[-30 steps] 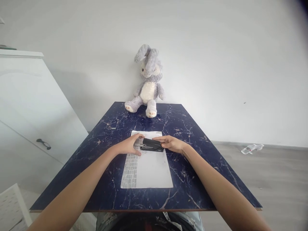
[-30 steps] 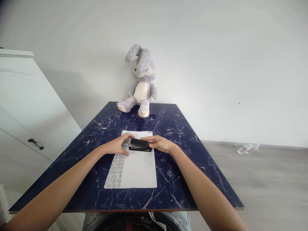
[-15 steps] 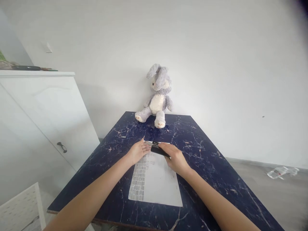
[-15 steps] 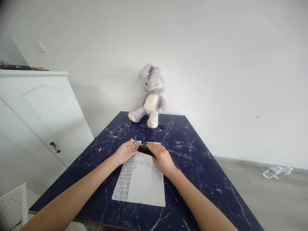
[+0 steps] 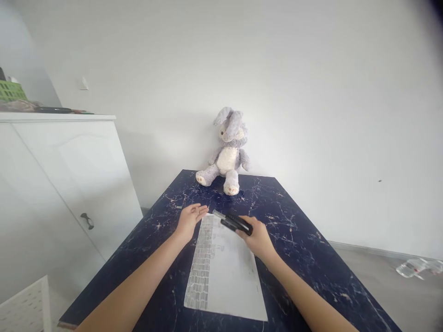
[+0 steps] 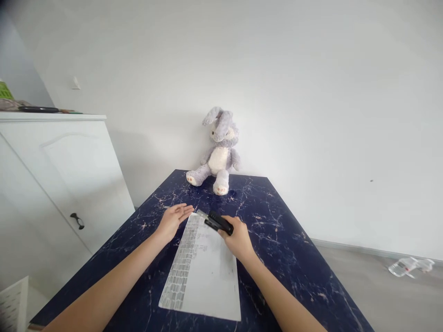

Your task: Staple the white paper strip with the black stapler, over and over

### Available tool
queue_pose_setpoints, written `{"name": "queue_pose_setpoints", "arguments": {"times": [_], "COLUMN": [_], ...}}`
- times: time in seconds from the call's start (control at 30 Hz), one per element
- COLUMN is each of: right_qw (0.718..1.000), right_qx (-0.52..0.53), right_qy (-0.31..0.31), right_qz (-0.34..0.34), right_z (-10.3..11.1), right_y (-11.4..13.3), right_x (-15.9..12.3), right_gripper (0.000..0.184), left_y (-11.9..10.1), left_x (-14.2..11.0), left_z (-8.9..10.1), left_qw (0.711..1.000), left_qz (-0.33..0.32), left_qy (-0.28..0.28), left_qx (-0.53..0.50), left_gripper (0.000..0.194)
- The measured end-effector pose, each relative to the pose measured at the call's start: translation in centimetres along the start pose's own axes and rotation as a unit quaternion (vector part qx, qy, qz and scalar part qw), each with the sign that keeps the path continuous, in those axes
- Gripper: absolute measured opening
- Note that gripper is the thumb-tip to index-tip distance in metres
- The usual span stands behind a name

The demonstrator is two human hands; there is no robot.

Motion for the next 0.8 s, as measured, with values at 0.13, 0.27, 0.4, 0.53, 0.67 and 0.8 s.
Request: {"name": "queue_pose_setpoints", "arguments": {"times": [0.13, 0.27, 0.4, 0.53, 0.67, 0.8], "right_qw": [0.985, 0.992, 0.985, 0.958, 0.963, 0.987], "right_qx": [0.084, 0.069, 0.091, 0.113, 0.124, 0.074], "right_qy": [0.149, 0.098, -0.027, -0.035, -0.042, -0.078], "right_qz": [-0.033, 0.034, 0.146, 0.260, 0.236, 0.118], "right_z": [-3.0, -1.5, 2.5, 3.2, 2.8, 3.9], "right_y": [-0.5, 0.3, 2.0, 4.4, 4.2, -1.9], "right_x": [-1.2, -0.9, -0.3, -1.2, -1.2, 1.0], "right_gripper": [0.019, 0.041, 0.043, 0.025, 0.021, 0.015], "left_y": [-3.6, -3.4, -1.0, 0.5, -0.5, -6.1], "left_x": [-1.8, -5.3, -8.0, -8.9, -7.9, -2.8], "left_z": [-1.8, -5.9, -8.8, -9.6, -9.3, -4.0], "left_qw": [0.981, 0.933, 0.892, 0.896, 0.875, 0.788], "left_qz": [-0.159, -0.205, -0.159, -0.119, -0.133, -0.225], "left_qy": [0.024, 0.144, 0.282, 0.327, 0.331, 0.139], "left_qx": [0.111, 0.259, 0.317, 0.278, 0.327, 0.556], "left_gripper": [0.033, 0.026, 0.025, 0.023, 0.024, 0.022]}}
Point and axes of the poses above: each hand's wrist, its own x-axis towards the middle knuckle, its own z-axis out of the back of the hand, y = z × x, the point moved 7 cm from there along x, towards the middle knuckle, and after that the axes turned 11 degrees about -x, right-handed, at the moved point
